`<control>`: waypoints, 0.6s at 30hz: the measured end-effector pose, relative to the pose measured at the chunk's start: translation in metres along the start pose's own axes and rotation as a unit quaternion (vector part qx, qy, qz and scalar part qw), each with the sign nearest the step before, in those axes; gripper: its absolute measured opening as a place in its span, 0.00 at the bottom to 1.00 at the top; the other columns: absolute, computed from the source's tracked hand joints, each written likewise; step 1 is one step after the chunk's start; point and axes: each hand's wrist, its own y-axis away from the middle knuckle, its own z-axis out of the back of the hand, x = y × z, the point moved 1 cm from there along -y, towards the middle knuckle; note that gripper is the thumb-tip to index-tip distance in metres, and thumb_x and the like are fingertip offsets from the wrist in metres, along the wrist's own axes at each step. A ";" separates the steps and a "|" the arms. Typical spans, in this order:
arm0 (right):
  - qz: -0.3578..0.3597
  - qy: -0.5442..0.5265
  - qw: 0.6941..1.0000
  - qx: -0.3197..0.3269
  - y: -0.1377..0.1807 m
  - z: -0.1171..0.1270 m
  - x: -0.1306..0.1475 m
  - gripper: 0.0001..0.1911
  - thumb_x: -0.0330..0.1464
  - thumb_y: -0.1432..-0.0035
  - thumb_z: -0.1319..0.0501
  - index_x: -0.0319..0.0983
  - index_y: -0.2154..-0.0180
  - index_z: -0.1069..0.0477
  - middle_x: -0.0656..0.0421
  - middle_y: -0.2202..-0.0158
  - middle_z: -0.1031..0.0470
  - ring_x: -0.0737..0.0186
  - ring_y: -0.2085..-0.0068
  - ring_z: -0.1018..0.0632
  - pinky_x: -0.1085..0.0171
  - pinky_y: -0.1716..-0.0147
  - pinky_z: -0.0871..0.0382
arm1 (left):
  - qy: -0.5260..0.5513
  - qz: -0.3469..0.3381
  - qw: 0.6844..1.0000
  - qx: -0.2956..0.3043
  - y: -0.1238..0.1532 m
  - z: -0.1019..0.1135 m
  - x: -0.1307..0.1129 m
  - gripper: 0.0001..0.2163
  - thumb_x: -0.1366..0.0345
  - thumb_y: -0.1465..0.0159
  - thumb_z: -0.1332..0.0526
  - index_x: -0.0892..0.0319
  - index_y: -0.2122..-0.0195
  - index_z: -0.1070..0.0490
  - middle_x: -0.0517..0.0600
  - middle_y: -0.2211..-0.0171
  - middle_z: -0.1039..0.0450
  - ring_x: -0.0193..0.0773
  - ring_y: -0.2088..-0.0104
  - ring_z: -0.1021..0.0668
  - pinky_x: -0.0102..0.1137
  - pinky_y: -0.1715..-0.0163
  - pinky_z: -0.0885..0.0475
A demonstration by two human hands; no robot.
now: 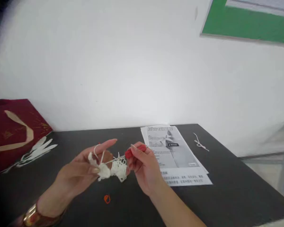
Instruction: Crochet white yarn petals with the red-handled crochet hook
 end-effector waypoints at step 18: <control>-0.001 -0.022 1.000 0.009 0.002 0.001 -0.001 0.09 0.31 0.42 0.36 0.34 0.74 0.28 0.64 0.81 0.27 0.74 0.83 0.29 0.74 0.85 0.27 | -0.032 0.055 0.997 -0.038 0.001 -0.006 -0.003 0.14 0.66 0.48 0.30 0.60 0.60 0.18 0.55 0.68 0.22 0.35 0.72 0.27 0.29 0.72 0.37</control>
